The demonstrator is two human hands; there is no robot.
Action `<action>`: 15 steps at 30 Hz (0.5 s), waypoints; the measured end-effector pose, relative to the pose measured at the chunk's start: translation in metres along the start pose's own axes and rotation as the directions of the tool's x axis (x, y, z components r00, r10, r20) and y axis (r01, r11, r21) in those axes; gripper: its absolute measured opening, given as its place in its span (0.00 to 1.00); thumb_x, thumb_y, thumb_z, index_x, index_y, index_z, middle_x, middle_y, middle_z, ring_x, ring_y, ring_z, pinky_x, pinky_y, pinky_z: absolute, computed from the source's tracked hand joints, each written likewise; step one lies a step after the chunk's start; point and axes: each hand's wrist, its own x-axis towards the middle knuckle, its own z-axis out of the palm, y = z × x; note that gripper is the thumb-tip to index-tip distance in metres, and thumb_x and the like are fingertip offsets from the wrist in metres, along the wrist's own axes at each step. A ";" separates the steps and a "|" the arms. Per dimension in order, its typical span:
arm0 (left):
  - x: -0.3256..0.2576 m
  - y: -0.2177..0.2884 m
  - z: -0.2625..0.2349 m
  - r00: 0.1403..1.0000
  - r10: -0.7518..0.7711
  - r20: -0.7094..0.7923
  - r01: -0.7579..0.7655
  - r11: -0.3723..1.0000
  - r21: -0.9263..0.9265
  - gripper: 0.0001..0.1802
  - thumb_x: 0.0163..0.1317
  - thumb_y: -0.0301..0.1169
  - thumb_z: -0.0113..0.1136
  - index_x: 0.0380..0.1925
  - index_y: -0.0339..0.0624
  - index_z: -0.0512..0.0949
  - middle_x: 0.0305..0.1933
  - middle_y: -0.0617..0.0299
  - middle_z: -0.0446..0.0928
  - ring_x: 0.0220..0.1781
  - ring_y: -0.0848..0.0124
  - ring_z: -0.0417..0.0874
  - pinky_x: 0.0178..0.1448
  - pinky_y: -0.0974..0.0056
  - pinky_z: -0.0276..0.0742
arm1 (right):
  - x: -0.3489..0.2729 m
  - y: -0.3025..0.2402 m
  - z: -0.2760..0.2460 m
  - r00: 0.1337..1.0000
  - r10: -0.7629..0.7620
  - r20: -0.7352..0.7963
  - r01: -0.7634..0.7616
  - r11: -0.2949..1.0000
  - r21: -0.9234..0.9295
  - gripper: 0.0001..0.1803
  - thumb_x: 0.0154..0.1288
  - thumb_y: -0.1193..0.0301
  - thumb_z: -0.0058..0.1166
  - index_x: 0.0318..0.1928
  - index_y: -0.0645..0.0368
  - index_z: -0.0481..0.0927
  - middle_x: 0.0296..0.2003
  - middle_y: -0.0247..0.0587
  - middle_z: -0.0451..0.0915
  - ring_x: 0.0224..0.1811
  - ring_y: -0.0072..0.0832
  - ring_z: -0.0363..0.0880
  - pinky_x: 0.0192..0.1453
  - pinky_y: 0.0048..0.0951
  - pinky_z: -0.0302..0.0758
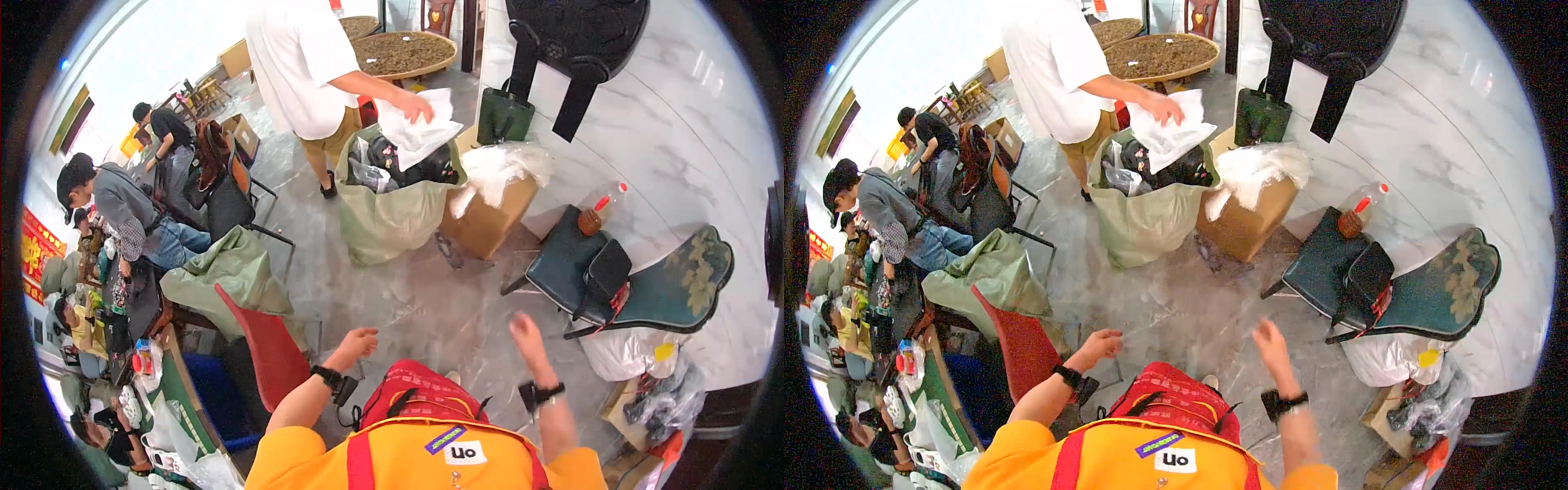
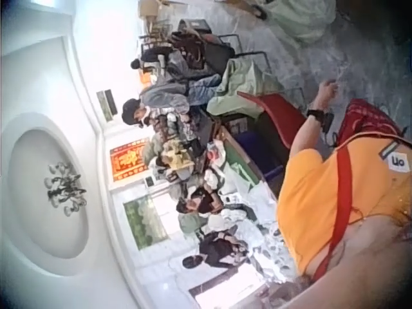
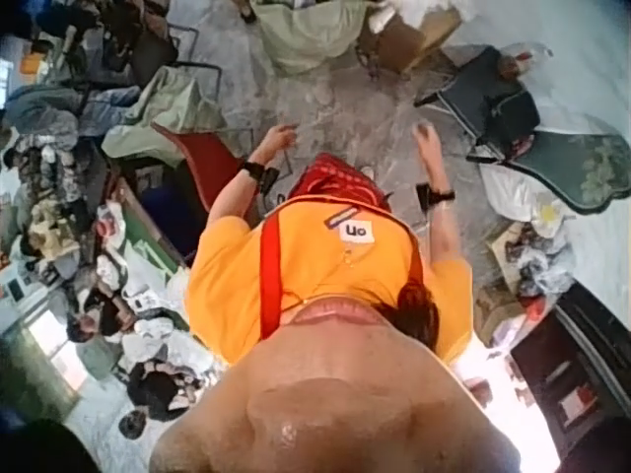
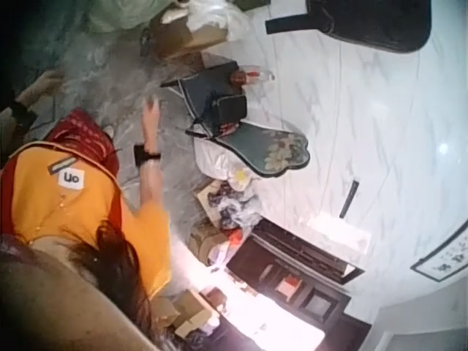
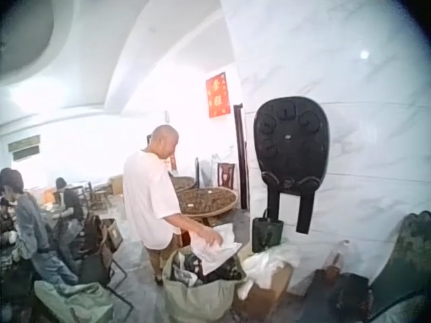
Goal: Packing finished clogs into individual plastic bags and then into larger transport bags.
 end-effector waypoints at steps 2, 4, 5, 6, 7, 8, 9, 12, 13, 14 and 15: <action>-0.004 -0.008 -0.009 0.997 -0.006 -0.075 -0.001 0.996 -0.086 0.22 0.54 0.35 0.51 0.48 0.37 0.67 0.34 0.61 0.74 0.31 0.73 0.74 0.34 0.69 0.69 | 0.082 -0.081 0.024 0.946 0.237 0.221 -0.309 0.865 0.396 0.32 0.55 0.61 0.51 0.58 0.58 0.57 0.51 0.41 0.66 0.55 0.32 0.62 0.51 0.32 0.64; -0.008 0.007 -0.013 0.991 -0.040 -0.128 0.022 0.990 -0.138 0.21 0.53 0.34 0.51 0.47 0.36 0.68 0.33 0.60 0.75 0.31 0.73 0.75 0.33 0.70 0.70 | 0.192 -0.054 0.053 0.928 -0.206 0.310 0.036 0.878 0.477 0.44 0.51 0.51 0.52 0.62 0.56 0.46 0.57 0.45 0.58 0.60 0.37 0.54 0.57 0.38 0.55; -0.012 0.007 -0.022 0.978 -0.093 -0.185 0.062 0.984 -0.165 0.21 0.53 0.34 0.51 0.47 0.36 0.68 0.33 0.60 0.75 0.32 0.73 0.75 0.34 0.70 0.70 | 0.222 -0.116 0.081 0.924 0.088 0.371 -0.330 0.671 0.664 0.50 0.49 0.45 0.51 0.63 0.55 0.40 0.61 0.44 0.48 0.62 0.41 0.48 0.59 0.42 0.52; -0.009 0.004 -0.032 0.971 -0.100 -0.218 0.055 0.977 -0.204 0.21 0.53 0.34 0.51 0.47 0.36 0.68 0.34 0.60 0.75 0.32 0.72 0.76 0.34 0.69 0.71 | 0.272 -0.117 0.104 0.890 0.105 0.444 -0.406 0.628 0.664 0.50 0.49 0.44 0.51 0.64 0.48 0.37 0.63 0.46 0.41 0.62 0.37 0.47 0.58 0.41 0.54; -0.005 -0.002 -0.043 0.962 -0.111 -0.250 0.049 0.969 -0.242 0.21 0.53 0.34 0.51 0.46 0.36 0.68 0.34 0.59 0.75 0.32 0.71 0.76 0.34 0.68 0.71 | 0.318 -0.118 0.129 0.877 0.161 0.452 -0.455 0.582 0.674 0.57 0.42 0.40 0.54 0.64 0.48 0.34 0.63 0.48 0.37 0.65 0.39 0.41 0.61 0.42 0.49; -0.003 -0.008 -0.054 0.952 -0.123 -0.281 0.030 0.949 -0.313 0.21 0.54 0.33 0.51 0.47 0.36 0.67 0.34 0.59 0.75 0.32 0.71 0.76 0.34 0.68 0.71 | 0.343 -0.143 0.157 0.860 0.238 0.451 -0.506 0.510 0.695 0.60 0.38 0.38 0.55 0.63 0.47 0.32 0.64 0.49 0.35 0.66 0.40 0.36 0.62 0.46 0.44; -0.001 -0.014 -0.065 0.942 -0.131 -0.309 0.006 0.928 -0.374 0.21 0.54 0.33 0.50 0.47 0.35 0.67 0.34 0.59 0.75 0.32 0.70 0.77 0.33 0.68 0.72 | 0.370 -0.155 0.182 0.857 0.284 0.429 -0.514 0.455 0.727 0.62 0.35 0.37 0.56 0.63 0.49 0.33 0.63 0.49 0.37 0.65 0.42 0.38 0.61 0.51 0.43; 0.038 -0.035 -0.092 0.898 -0.220 -0.382 0.036 0.901 -0.433 0.20 0.55 0.31 0.49 0.48 0.35 0.66 0.35 0.58 0.75 0.32 0.70 0.77 0.33 0.68 0.71 | 0.468 -0.156 0.241 0.726 0.516 0.454 -0.672 0.395 0.626 0.55 0.36 0.38 0.57 0.61 0.50 0.46 0.61 0.47 0.47 0.62 0.41 0.46 0.59 0.54 0.44; 0.039 -0.018 -0.095 0.879 -0.269 -0.394 0.062 0.883 -0.465 0.20 0.55 0.30 0.49 0.48 0.35 0.66 0.35 0.58 0.74 0.32 0.70 0.77 0.33 0.69 0.71 | 0.496 -0.152 0.253 0.682 0.603 0.412 -0.703 0.388 0.596 0.52 0.37 0.39 0.57 0.59 0.52 0.53 0.59 0.44 0.53 0.60 0.40 0.52 0.58 0.54 0.46; 0.047 -0.005 -0.100 0.858 -0.320 -0.401 0.091 0.864 -0.495 0.20 0.55 0.29 0.48 0.48 0.35 0.65 0.35 0.58 0.74 0.32 0.70 0.77 0.33 0.69 0.71 | 0.526 -0.146 0.256 0.739 0.402 0.540 -0.659 0.268 0.702 0.40 0.42 0.44 0.56 0.53 0.51 0.61 0.52 0.38 0.63 0.53 0.37 0.61 0.53 0.53 0.54; 0.049 0.001 -0.104 0.846 -0.351 -0.402 0.111 0.853 -0.510 0.20 0.55 0.29 0.48 0.48 0.35 0.65 0.35 0.58 0.74 0.32 0.70 0.77 0.33 0.69 0.71 | 0.543 -0.142 0.268 0.760 0.179 0.624 -0.647 0.122 0.753 0.28 0.48 0.50 0.55 0.46 0.51 0.68 0.45 0.32 0.72 0.45 0.35 0.70 0.47 0.51 0.63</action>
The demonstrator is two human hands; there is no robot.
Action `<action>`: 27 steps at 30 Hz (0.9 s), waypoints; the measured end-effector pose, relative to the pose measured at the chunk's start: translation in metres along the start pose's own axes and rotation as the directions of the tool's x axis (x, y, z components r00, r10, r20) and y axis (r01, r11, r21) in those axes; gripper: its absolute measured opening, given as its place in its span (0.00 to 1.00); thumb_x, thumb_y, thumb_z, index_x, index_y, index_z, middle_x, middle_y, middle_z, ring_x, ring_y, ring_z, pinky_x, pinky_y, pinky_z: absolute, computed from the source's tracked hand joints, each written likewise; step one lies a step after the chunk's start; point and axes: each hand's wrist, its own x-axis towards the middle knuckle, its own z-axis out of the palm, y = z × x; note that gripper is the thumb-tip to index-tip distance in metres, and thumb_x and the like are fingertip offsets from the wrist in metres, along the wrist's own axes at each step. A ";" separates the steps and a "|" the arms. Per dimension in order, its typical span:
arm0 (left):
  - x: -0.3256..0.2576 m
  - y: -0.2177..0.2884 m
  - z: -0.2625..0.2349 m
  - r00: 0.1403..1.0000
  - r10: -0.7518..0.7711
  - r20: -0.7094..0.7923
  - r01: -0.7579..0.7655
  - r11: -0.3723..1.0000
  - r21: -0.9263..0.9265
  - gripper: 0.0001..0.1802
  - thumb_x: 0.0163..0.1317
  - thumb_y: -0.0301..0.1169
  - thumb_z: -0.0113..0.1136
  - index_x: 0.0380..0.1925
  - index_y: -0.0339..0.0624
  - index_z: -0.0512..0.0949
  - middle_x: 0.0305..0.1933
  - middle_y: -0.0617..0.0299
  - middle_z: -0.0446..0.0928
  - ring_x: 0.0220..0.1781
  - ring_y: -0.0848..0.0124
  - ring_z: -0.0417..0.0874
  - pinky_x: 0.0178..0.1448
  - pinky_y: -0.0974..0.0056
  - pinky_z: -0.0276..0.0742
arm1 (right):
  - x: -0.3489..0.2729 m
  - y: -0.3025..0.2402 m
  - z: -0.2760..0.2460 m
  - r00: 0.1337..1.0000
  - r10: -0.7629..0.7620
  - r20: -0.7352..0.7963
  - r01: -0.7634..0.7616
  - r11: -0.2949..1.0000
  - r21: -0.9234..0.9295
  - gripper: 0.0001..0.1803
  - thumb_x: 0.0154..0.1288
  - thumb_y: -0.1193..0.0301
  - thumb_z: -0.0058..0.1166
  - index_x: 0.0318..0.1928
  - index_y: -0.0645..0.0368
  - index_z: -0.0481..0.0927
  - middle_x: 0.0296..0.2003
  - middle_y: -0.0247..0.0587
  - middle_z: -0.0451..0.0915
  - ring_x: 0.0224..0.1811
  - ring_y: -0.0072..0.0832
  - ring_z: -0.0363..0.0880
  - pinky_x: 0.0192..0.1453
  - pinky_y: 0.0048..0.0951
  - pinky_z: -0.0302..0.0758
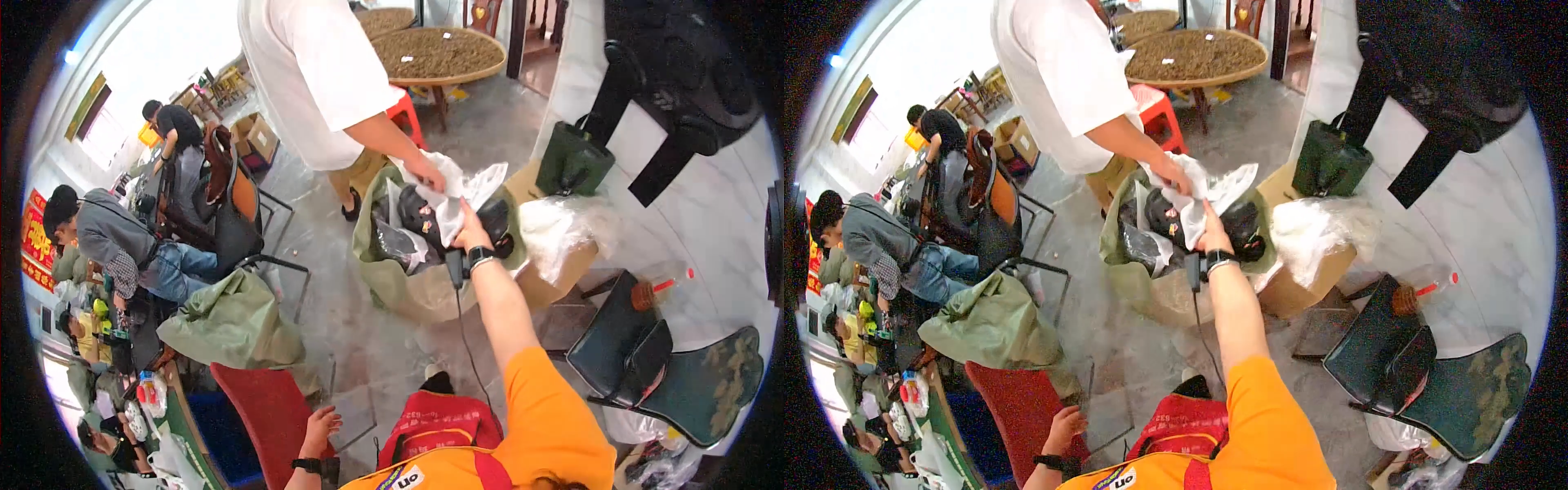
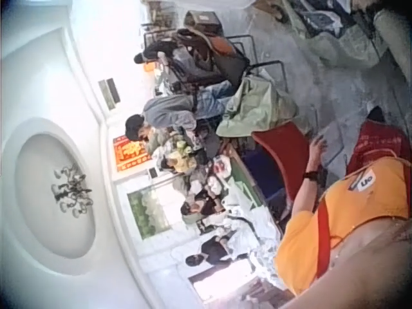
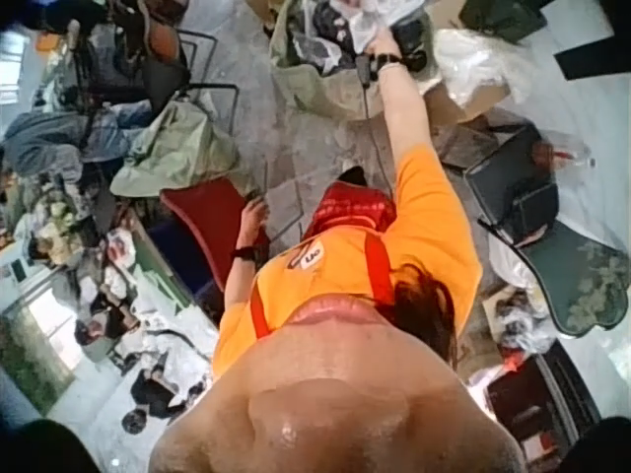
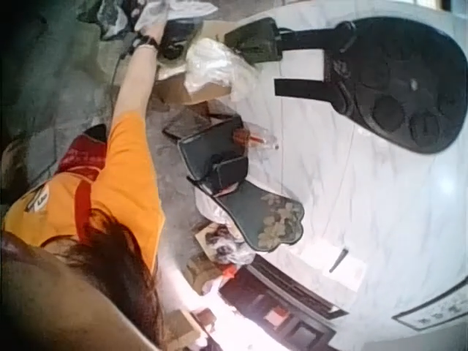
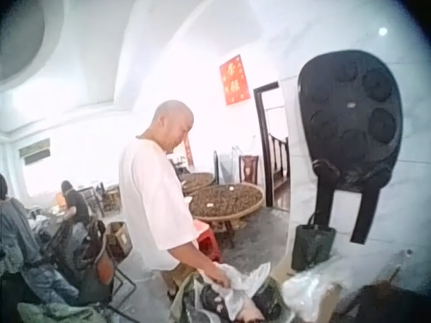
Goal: Packing finished clogs into individual plastic bags and then into larger transport bags.
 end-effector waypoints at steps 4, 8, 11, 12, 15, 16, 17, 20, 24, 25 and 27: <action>0.005 0.027 0.015 1.000 0.013 0.010 -0.013 0.999 -0.038 0.19 0.55 0.31 0.48 0.48 0.37 0.66 0.35 0.58 0.74 0.31 0.72 0.76 0.33 0.70 0.70 | 0.044 -0.007 0.007 0.936 -0.197 -0.293 0.152 0.974 -0.169 0.16 0.56 0.62 0.49 0.45 0.49 0.67 0.40 0.34 0.72 0.41 0.34 0.71 0.41 0.46 0.69; 0.017 0.071 0.042 0.994 0.101 0.044 -0.101 0.995 0.001 0.19 0.55 0.32 0.49 0.47 0.37 0.67 0.36 0.59 0.74 0.33 0.72 0.76 0.33 0.70 0.70 | 0.053 -0.019 0.004 0.901 -0.432 -0.034 0.363 0.796 -0.484 0.08 0.59 0.70 0.46 0.39 0.53 0.66 0.31 0.32 0.73 0.33 0.25 0.73 0.34 0.32 0.72; 0.020 0.107 0.070 0.987 0.139 0.076 -0.140 0.990 0.012 0.20 0.55 0.32 0.49 0.47 0.36 0.67 0.37 0.58 0.74 0.34 0.71 0.76 0.35 0.70 0.70 | 0.065 -0.027 -0.011 0.865 -0.501 0.041 0.420 0.676 -0.606 0.07 0.59 0.72 0.45 0.38 0.55 0.66 0.29 0.31 0.73 0.30 0.22 0.73 0.32 0.25 0.71; 0.021 0.113 0.077 0.983 0.162 0.087 -0.164 0.986 0.014 0.20 0.55 0.33 0.49 0.47 0.36 0.66 0.38 0.58 0.74 0.34 0.71 0.76 0.36 0.70 0.70 | 0.064 -0.025 -0.009 0.872 -0.481 0.097 0.443 0.688 -0.574 0.05 0.59 0.71 0.46 0.36 0.56 0.68 0.29 0.30 0.72 0.30 0.20 0.71 0.31 0.23 0.69; 0.019 0.122 0.105 0.984 0.161 0.075 -0.162 0.987 0.011 0.21 0.55 0.33 0.50 0.49 0.36 0.66 0.39 0.57 0.74 0.35 0.72 0.75 0.36 0.70 0.70 | 0.052 -0.023 0.018 0.852 -0.499 0.155 0.481 0.633 -0.606 0.05 0.58 0.70 0.48 0.32 0.58 0.69 0.26 0.29 0.69 0.29 0.16 0.66 0.31 0.18 0.64; 0.017 0.126 0.115 0.985 0.165 0.055 -0.165 0.986 -0.014 0.21 0.55 0.34 0.50 0.49 0.36 0.66 0.39 0.57 0.74 0.35 0.72 0.75 0.36 0.70 0.69 | 0.039 -0.028 0.035 0.864 -0.461 0.200 0.468 0.595 -0.653 0.08 0.58 0.69 0.47 0.32 0.62 0.69 0.27 0.31 0.68 0.31 0.19 0.63 0.37 0.21 0.62; 0.012 0.128 0.124 0.987 0.147 0.063 -0.148 0.989 0.005 0.21 0.55 0.34 0.50 0.49 0.36 0.66 0.39 0.57 0.74 0.35 0.72 0.75 0.36 0.70 0.69 | 0.034 -0.028 0.045 0.843 -0.459 0.282 0.528 0.599 -0.603 0.09 0.58 0.68 0.47 0.32 0.62 0.69 0.27 0.31 0.68 0.31 0.19 0.63 0.37 0.22 0.62; 0.009 0.139 0.156 0.986 0.129 0.103 -0.130 0.992 0.002 0.21 0.55 0.33 0.50 0.48 0.37 0.66 0.39 0.58 0.73 0.35 0.72 0.75 0.36 0.70 0.69 | 0.010 -0.017 0.088 0.872 -0.355 0.337 0.489 0.668 -0.561 0.09 0.56 0.68 0.48 0.34 0.60 0.70 0.23 0.28 0.68 0.24 0.16 0.63 0.27 0.20 0.64; 0.001 0.183 0.198 0.925 0.381 0.003 -0.381 0.925 -0.008 0.22 0.56 0.33 0.50 0.50 0.36 0.65 0.44 0.57 0.71 0.40 0.71 0.73 0.41 0.68 0.69 | -0.042 0.030 0.114 0.566 -0.502 0.654 0.786 0.092 -0.611 0.11 0.52 0.69 0.50 0.33 0.63 0.72 0.28 0.49 0.72 0.31 0.42 0.70 0.37 0.36 0.66; -0.003 0.202 0.212 0.861 0.501 -0.085 -0.502 0.865 0.004 0.23 0.55 0.32 0.51 0.51 0.37 0.62 0.47 0.56 0.68 0.43 0.70 0.71 0.44 0.67 0.68 | -0.061 0.036 0.115 0.518 -0.509 0.688 0.811 0.037 -0.584 0.11 0.52 0.68 0.50 0.33 0.63 0.72 0.28 0.50 0.72 0.34 0.48 0.69 0.38 0.39 0.65; -0.015 0.235 0.233 0.783 0.600 -0.164 -0.602 0.797 0.043 0.25 0.54 0.30 0.51 0.53 0.37 0.60 0.50 0.56 0.66 0.46 0.69 0.70 0.47 0.67 0.67 | -0.079 0.048 0.100 0.612 -0.378 0.695 0.780 0.143 -0.609 0.13 0.51 0.66 0.51 0.36 0.60 0.73 0.32 0.49 0.73 0.36 0.45 0.70 0.40 0.38 0.66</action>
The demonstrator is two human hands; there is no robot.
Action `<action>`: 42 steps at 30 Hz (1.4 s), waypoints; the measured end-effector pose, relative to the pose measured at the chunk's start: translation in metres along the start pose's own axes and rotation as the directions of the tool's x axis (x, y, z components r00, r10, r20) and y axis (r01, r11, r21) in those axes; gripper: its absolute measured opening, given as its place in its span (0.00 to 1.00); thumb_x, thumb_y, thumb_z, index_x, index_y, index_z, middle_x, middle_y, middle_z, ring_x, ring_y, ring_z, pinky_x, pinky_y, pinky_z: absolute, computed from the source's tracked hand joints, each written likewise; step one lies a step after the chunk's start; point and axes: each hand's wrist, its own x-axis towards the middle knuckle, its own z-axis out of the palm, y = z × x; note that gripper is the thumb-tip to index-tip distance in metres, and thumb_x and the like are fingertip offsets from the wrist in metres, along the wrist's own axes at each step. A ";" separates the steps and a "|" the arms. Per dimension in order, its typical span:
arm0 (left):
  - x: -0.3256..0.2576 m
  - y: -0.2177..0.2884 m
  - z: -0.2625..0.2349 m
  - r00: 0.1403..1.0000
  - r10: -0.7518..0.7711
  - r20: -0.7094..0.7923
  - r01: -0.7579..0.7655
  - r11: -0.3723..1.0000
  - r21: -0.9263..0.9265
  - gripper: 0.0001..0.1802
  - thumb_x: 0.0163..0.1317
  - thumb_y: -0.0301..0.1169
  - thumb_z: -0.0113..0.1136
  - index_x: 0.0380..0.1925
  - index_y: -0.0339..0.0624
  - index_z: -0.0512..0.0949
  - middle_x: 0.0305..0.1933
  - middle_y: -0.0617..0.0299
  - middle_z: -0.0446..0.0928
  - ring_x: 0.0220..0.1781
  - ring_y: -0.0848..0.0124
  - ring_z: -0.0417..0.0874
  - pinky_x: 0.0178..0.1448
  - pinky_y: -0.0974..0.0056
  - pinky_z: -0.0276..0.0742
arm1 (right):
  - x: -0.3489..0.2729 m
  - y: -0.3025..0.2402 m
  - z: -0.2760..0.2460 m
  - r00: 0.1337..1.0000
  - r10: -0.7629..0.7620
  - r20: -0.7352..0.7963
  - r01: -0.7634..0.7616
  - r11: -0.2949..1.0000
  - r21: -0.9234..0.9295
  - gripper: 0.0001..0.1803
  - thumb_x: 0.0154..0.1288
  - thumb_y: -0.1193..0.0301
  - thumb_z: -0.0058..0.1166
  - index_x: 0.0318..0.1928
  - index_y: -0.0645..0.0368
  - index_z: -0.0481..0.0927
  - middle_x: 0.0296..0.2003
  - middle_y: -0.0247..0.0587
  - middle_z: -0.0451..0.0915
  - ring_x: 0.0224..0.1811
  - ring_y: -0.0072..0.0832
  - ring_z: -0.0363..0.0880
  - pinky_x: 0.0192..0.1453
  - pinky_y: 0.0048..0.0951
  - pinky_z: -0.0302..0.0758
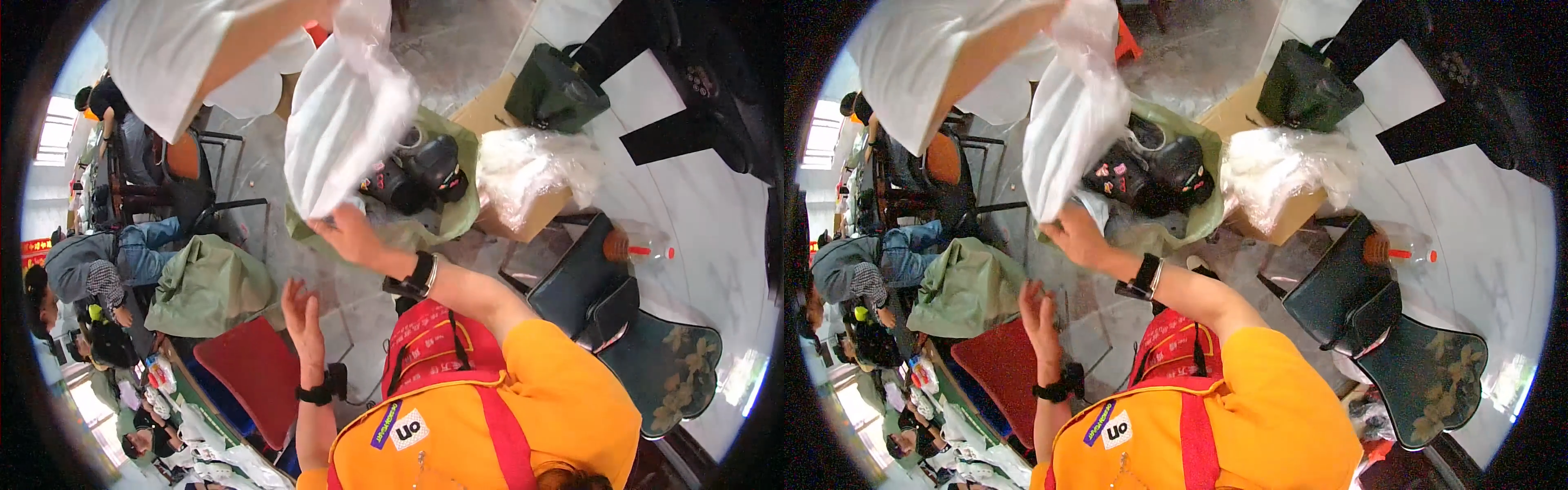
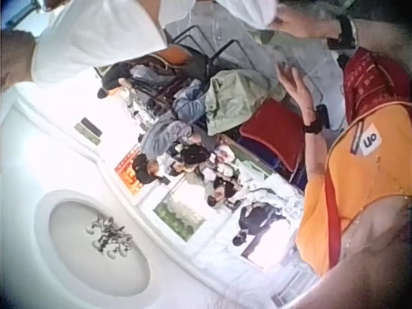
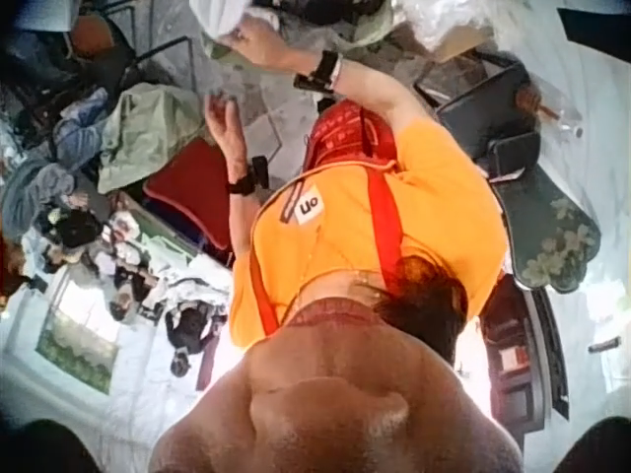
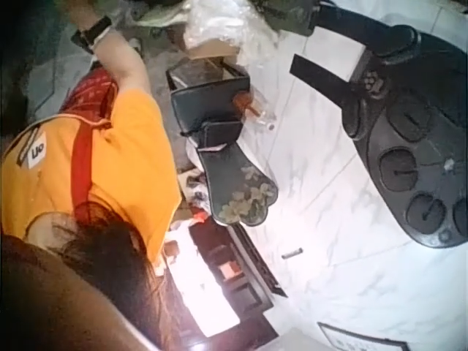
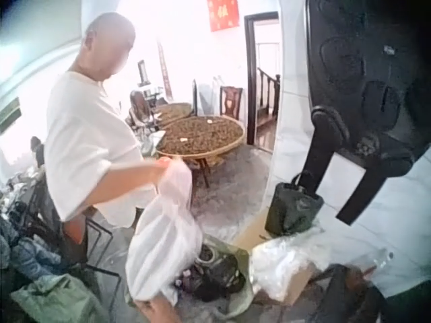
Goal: Packing finished clogs into individual plastic bags and then into larger transport bags.
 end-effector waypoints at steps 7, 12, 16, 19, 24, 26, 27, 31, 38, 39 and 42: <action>0.041 0.068 0.044 0.853 0.420 0.311 -0.522 0.713 0.468 0.20 0.56 0.29 0.49 0.49 0.35 0.65 0.46 0.55 0.69 0.42 0.70 0.71 0.42 0.70 0.67 | -0.029 -0.011 -0.001 0.974 -0.038 0.221 0.021 0.996 0.083 0.17 0.45 0.65 0.53 0.36 0.61 0.72 0.26 0.50 0.74 0.30 0.44 0.73 0.35 0.39 0.69; 0.051 0.080 0.073 0.935 0.325 0.141 -0.354 0.887 0.298 0.11 0.60 0.32 0.46 0.26 0.34 0.69 0.20 0.66 0.69 0.23 0.81 0.64 0.28 0.73 0.63 | -0.041 -0.030 -0.059 0.942 0.094 0.322 -0.106 0.994 0.020 0.15 0.49 0.62 0.53 0.30 0.60 0.71 0.22 0.48 0.72 0.26 0.45 0.72 0.28 0.37 0.67; 0.066 0.101 0.100 0.833 0.473 0.288 -0.551 0.762 0.341 0.07 0.57 0.28 0.50 0.30 0.34 0.72 0.18 0.60 0.67 0.21 0.79 0.63 0.25 0.71 0.63 | -0.050 -0.035 -0.125 0.954 0.203 -0.221 -0.238 0.961 -0.142 0.28 0.45 0.73 0.57 0.49 0.61 0.62 0.44 0.47 0.70 0.45 0.35 0.69 0.45 0.29 0.65; 0.058 0.104 0.131 0.580 0.525 0.622 -0.790 0.550 0.271 0.07 0.49 0.28 0.56 0.28 0.40 0.73 0.20 0.54 0.73 0.23 0.57 0.74 0.25 0.61 0.68 | -0.038 -0.078 -0.172 0.811 -0.503 -0.298 0.204 0.722 -0.661 0.33 0.41 0.73 0.59 0.50 0.52 0.61 0.56 0.55 0.52 0.59 0.50 0.49 0.60 0.45 0.48; 0.034 0.104 0.178 0.287 0.594 0.751 -0.934 0.348 0.082 0.09 0.51 0.35 0.54 0.22 0.42 0.71 0.15 0.56 0.70 0.21 0.59 0.74 0.25 0.59 0.67 | -0.033 -0.143 -0.232 0.952 -0.268 0.147 0.182 0.111 -0.977 0.05 0.43 0.73 0.53 0.23 0.45 0.74 0.53 0.34 0.64 0.60 0.44 0.52 0.59 0.54 0.45; 0.024 0.101 0.186 0.273 0.559 0.783 -0.930 0.362 0.066 0.09 0.51 0.35 0.54 0.22 0.41 0.71 0.15 0.56 0.69 0.21 0.60 0.73 0.26 0.60 0.67 | -0.037 -0.146 -0.257 0.972 -0.111 0.208 0.214 0.050 -0.976 0.05 0.44 0.73 0.52 0.20 0.46 0.73 0.51 0.28 0.68 0.59 0.41 0.55 0.59 0.56 0.44; 0.020 0.099 0.192 0.230 0.558 0.797 -0.943 0.331 0.040 0.09 0.51 0.35 0.54 0.22 0.42 0.71 0.15 0.57 0.69 0.21 0.60 0.73 0.25 0.60 0.67 | -0.042 -0.146 -0.268 0.959 -0.094 0.268 0.275 0.065 -0.959 0.05 0.43 0.73 0.52 0.19 0.47 0.72 0.50 0.27 0.69 0.59 0.39 0.57 0.58 0.58 0.43; 0.007 0.090 0.212 0.155 0.630 0.761 -0.941 0.328 -0.079 0.09 0.51 0.36 0.54 0.20 0.44 0.69 0.14 0.59 0.68 0.20 0.62 0.73 0.25 0.61 0.67 | -0.060 -0.151 -0.281 0.933 0.054 0.355 0.351 0.067 -0.934 0.06 0.43 0.73 0.52 0.17 0.48 0.70 0.50 0.27 0.69 0.56 0.37 0.61 0.58 0.60 0.42; 0.023 0.069 0.241 0.376 0.582 0.721 -0.683 0.700 -0.209 0.08 0.54 0.33 0.50 0.28 0.40 0.73 0.22 0.56 0.71 0.24 0.66 0.72 0.30 0.65 0.68 | -0.084 -0.144 -0.359 0.963 0.096 -0.251 -0.249 -0.026 -0.968 0.06 0.50 0.76 0.48 0.31 0.56 0.74 0.35 0.38 0.71 0.42 0.35 0.71 0.46 0.36 0.67; 0.033 0.048 0.246 0.614 0.489 0.620 -0.415 0.868 -0.274 0.08 0.55 0.30 0.48 0.31 0.39 0.74 0.25 0.56 0.73 0.26 0.69 0.72 0.31 0.66 0.68 | -0.081 -0.149 -0.366 0.965 0.102 -0.240 -0.239 -0.022 -0.971 0.06 0.50 0.76 0.48 0.31 0.56 0.74 0.35 0.38 0.71 0.42 0.35 0.71 0.46 0.36 0.67; 0.080 -0.030 0.246 0.904 -0.174 0.390 0.252 0.955 -0.156 0.18 0.54 0.26 0.48 0.46 0.32 0.68 0.36 0.56 0.73 0.33 0.67 0.72 0.38 0.64 0.69 | -0.080 -0.174 -0.386 0.940 -0.116 -0.321 -0.331 -0.078 -0.940 0.11 0.54 0.78 0.46 0.39 0.56 0.74 0.36 0.41 0.71 0.38 0.38 0.71 0.38 0.29 0.69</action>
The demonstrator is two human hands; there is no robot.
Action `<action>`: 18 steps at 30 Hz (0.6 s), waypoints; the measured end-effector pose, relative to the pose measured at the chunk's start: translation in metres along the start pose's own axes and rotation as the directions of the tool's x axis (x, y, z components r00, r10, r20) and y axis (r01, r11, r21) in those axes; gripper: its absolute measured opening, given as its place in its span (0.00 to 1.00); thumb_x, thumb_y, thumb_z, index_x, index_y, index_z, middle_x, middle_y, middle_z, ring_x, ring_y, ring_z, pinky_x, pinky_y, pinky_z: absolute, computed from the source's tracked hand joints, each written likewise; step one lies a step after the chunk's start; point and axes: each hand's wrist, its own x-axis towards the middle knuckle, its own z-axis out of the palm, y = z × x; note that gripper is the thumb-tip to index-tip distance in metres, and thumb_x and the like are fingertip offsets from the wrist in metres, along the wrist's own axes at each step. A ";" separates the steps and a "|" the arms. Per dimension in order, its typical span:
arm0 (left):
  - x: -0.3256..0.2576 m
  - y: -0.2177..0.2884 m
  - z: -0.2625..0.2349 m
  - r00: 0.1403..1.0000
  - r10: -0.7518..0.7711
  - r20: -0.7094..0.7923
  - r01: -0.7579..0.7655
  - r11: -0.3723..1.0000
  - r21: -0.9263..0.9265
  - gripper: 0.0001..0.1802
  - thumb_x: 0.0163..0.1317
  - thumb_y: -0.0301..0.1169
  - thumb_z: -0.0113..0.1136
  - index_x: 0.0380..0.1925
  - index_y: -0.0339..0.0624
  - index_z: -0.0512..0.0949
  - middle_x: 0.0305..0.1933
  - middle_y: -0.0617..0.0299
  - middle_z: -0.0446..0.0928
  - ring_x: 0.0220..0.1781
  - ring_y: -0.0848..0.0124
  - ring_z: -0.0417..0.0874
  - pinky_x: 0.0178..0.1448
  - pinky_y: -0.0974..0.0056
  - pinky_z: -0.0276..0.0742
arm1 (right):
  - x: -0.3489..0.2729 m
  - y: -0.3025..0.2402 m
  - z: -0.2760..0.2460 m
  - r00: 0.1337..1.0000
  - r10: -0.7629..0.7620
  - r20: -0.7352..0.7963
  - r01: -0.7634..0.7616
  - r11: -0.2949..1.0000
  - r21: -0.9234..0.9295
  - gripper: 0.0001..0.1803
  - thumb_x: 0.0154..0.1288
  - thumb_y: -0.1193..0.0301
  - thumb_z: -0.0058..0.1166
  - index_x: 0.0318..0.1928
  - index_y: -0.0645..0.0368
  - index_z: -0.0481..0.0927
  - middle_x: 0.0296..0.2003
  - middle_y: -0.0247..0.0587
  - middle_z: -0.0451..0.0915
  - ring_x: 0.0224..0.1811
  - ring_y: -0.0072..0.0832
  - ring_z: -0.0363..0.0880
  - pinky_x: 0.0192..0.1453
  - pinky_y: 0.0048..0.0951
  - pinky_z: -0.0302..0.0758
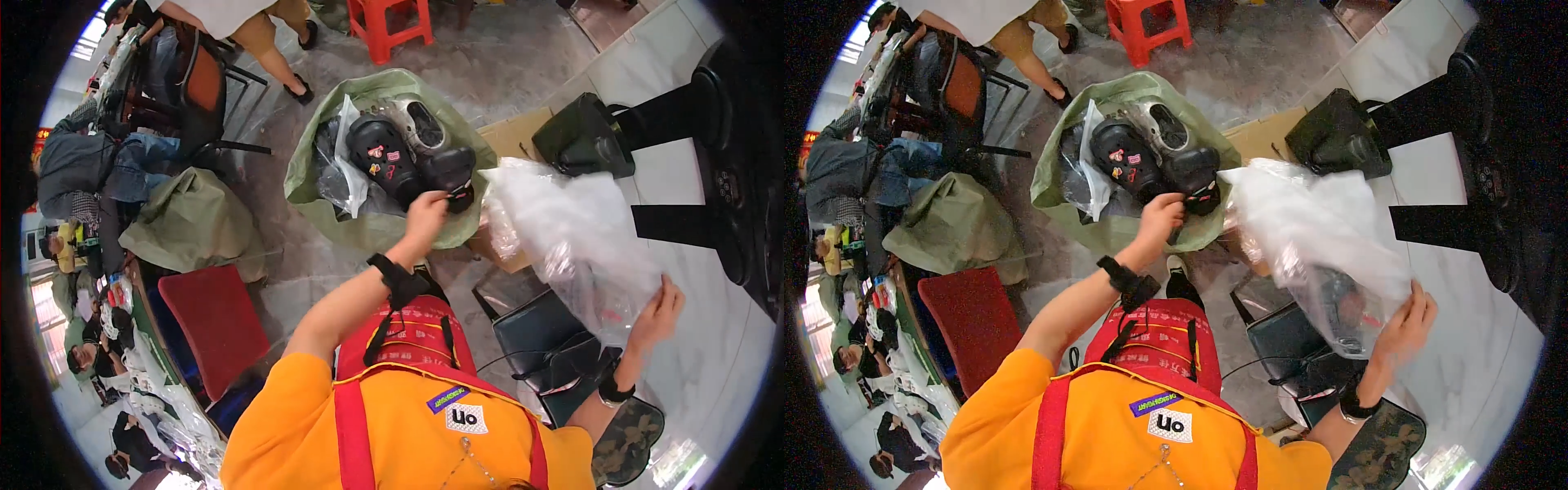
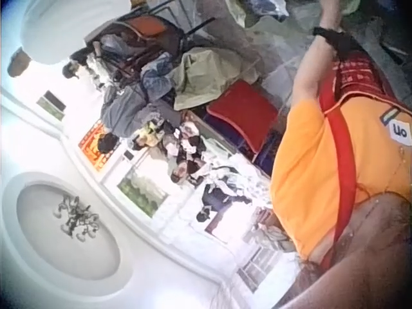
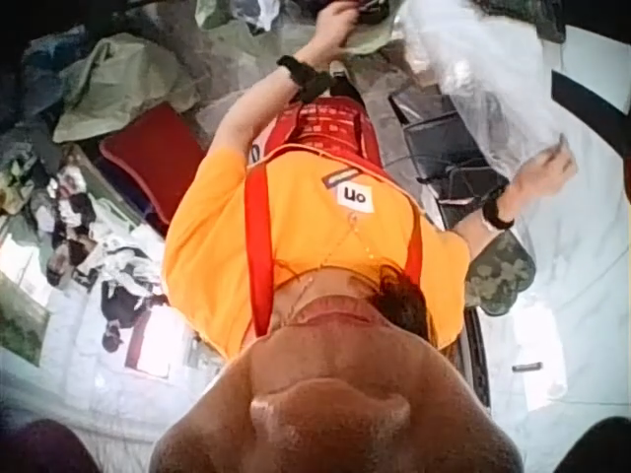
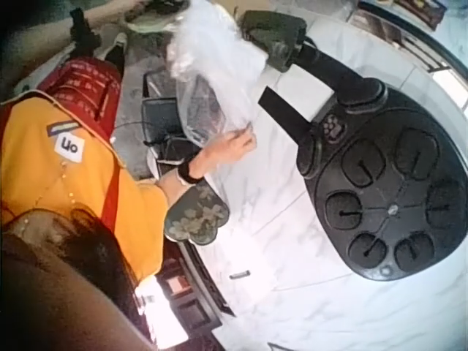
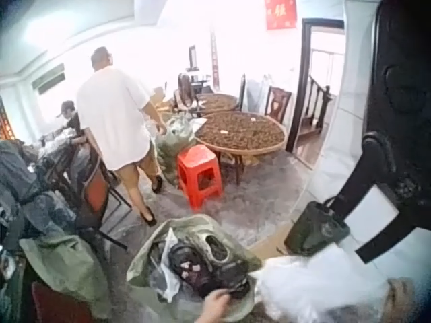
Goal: Packing finished clogs into individual plastic bags and then into larger transport bags.
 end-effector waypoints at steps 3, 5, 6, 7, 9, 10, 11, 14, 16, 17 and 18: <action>0.041 -0.075 -0.036 0.944 -0.078 -0.319 0.171 0.946 0.275 0.32 0.51 0.29 0.52 0.56 0.30 0.55 0.47 0.50 0.68 0.46 0.59 0.70 0.49 0.60 0.65 | -0.007 0.011 0.002 0.999 -0.022 0.024 0.022 1.000 -0.016 0.13 0.56 0.78 0.43 0.43 0.56 0.73 0.37 0.42 0.71 0.39 0.38 0.71 0.40 0.31 0.68; 0.054 -0.078 -0.030 0.945 -0.097 -0.311 0.202 0.924 0.326 0.33 0.50 0.32 0.54 0.55 0.29 0.55 0.53 0.46 0.63 0.55 0.57 0.65 0.54 0.60 0.60 | -0.018 0.014 0.004 0.982 0.059 0.180 -0.080 0.990 0.115 0.13 0.55 0.78 0.44 0.42 0.59 0.73 0.38 0.43 0.71 0.39 0.35 0.71 0.41 0.29 0.67; 0.059 -0.075 -0.027 0.951 -0.064 -0.303 0.159 0.941 0.299 0.32 0.50 0.34 0.55 0.52 0.28 0.57 0.53 0.45 0.64 0.55 0.58 0.65 0.53 0.60 0.61 | -0.025 0.015 0.007 0.982 0.060 0.180 -0.081 0.990 0.112 0.13 0.55 0.78 0.44 0.42 0.59 0.73 0.38 0.43 0.71 0.39 0.35 0.71 0.41 0.29 0.67; 0.061 -0.067 -0.023 0.954 -0.033 -0.297 0.117 0.956 0.269 0.31 0.50 0.35 0.56 0.50 0.27 0.59 0.52 0.43 0.64 0.54 0.58 0.66 0.52 0.60 0.61 | -0.031 0.015 0.010 0.953 0.167 0.253 -0.206 0.968 0.140 0.14 0.55 0.78 0.44 0.43 0.60 0.73 0.38 0.43 0.71 0.40 0.33 0.71 0.42 0.28 0.67; 0.073 -0.062 -0.013 0.896 -0.025 -0.443 0.177 0.936 0.306 0.27 0.49 0.38 0.57 0.42 0.28 0.63 0.45 0.45 0.69 0.48 0.60 0.69 0.49 0.60 0.62 | -0.050 0.020 0.021 0.908 0.263 0.326 -0.327 0.932 0.159 0.14 0.54 0.78 0.43 0.44 0.61 0.72 0.38 0.43 0.72 0.41 0.32 0.71 0.43 0.26 0.66; 0.085 -0.068 -0.017 0.908 -0.092 -0.409 0.221 0.934 0.279 0.28 0.49 0.38 0.57 0.44 0.28 0.62 0.47 0.44 0.67 0.49 0.59 0.69 0.49 0.60 0.63 | -0.067 0.025 0.033 0.898 0.230 0.375 -0.348 0.893 0.285 0.15 0.53 0.78 0.43 0.44 0.62 0.72 0.38 0.43 0.72 0.41 0.31 0.71 0.44 0.26 0.65; 0.098 -0.078 -0.023 0.913 -0.157 -0.376 0.266 0.929 0.256 0.29 0.49 0.39 0.57 0.46 0.29 0.61 0.49 0.42 0.66 0.49 0.57 0.69 0.49 0.59 0.63 | -0.076 0.027 0.044 0.887 0.188 0.422 -0.370 0.836 0.406 0.16 0.52 0.79 0.43 0.44 0.62 0.73 0.38 0.43 0.72 0.42 0.31 0.70 0.45 0.25 0.65; 0.103 -0.104 -0.031 0.914 -0.021 -0.406 0.233 0.844 0.482 0.32 0.49 0.36 0.57 0.49 0.28 0.57 0.46 0.46 0.62 0.43 0.56 0.68 0.45 0.60 0.64 | -0.074 -0.039 0.084 0.785 0.004 0.620 -0.453 0.686 0.569 0.16 0.52 0.77 0.44 0.44 0.66 0.73 0.39 0.48 0.73 0.43 0.35 0.71 0.48 0.27 0.64; 0.102 -0.103 -0.021 0.932 0.089 -0.351 0.157 0.774 0.613 0.29 0.48 0.34 0.57 0.46 0.27 0.59 0.42 0.49 0.62 0.41 0.59 0.64 0.45 0.61 0.62 | -0.049 -0.092 0.120 0.808 -0.063 0.585 -0.399 0.673 0.623 0.16 0.55 0.74 0.44 0.44 0.69 0.72 0.40 0.51 0.74 0.45 0.38 0.71 0.50 0.29 0.64; 0.105 -0.104 -0.035 0.917 0.104 -0.386 0.170 0.772 0.612 0.29 0.48 0.34 0.57 0.46 0.27 0.59 0.42 0.49 0.62 0.41 0.59 0.64 0.45 0.61 0.62 | -0.025 -0.130 0.133 0.817 -0.163 0.553 -0.340 0.638 0.691 0.17 0.56 0.70 0.46 0.44 0.68 0.72 0.41 0.53 0.73 0.46 0.40 0.70 0.51 0.30 0.64; 0.112 -0.108 -0.041 0.938 0.052 -0.343 0.145 0.839 0.524 0.30 0.46 0.32 0.57 0.47 0.27 0.58 0.47 0.46 0.60 0.44 0.58 0.64 0.46 0.62 0.62 | -0.007 -0.155 0.158 0.848 -0.217 0.483 -0.291 0.571 0.767 0.18 0.57 0.67 0.46 0.43 0.68 0.72 0.42 0.56 0.72 0.46 0.42 0.70 0.53 0.32 0.63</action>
